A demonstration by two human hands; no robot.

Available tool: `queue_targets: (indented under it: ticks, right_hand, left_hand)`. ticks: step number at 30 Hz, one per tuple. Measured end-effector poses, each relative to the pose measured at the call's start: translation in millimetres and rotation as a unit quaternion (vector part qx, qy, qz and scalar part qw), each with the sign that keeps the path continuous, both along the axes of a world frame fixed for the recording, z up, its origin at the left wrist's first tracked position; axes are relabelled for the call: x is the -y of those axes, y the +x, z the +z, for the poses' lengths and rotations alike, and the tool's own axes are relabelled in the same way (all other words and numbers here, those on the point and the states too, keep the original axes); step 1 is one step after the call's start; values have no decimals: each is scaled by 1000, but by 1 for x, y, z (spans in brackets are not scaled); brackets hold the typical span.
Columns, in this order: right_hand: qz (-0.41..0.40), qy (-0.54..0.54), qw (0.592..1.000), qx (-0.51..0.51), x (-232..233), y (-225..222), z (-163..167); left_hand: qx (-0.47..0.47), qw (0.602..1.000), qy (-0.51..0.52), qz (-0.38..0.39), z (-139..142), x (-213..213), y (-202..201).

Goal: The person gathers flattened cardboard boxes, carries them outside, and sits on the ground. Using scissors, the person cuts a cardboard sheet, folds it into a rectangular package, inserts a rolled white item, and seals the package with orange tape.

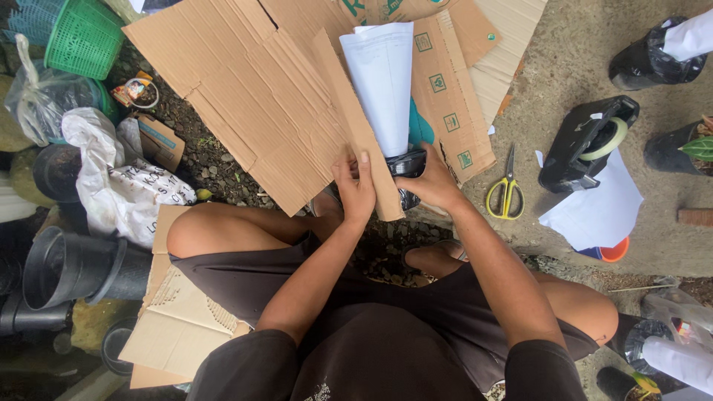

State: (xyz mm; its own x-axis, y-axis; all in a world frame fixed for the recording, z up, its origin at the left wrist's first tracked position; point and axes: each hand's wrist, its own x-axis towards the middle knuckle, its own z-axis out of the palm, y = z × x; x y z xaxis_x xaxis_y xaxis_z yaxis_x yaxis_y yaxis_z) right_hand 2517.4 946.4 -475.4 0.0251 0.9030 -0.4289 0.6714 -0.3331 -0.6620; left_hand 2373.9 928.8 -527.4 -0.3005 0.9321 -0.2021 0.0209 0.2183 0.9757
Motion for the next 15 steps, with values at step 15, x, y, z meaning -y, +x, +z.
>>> queue_targets:
  ticks: [15]
  right_hand:
    - [5,-27,998,-54,2,27,2]
  left_hand:
    - [114,990,29,-74,8,12,24]
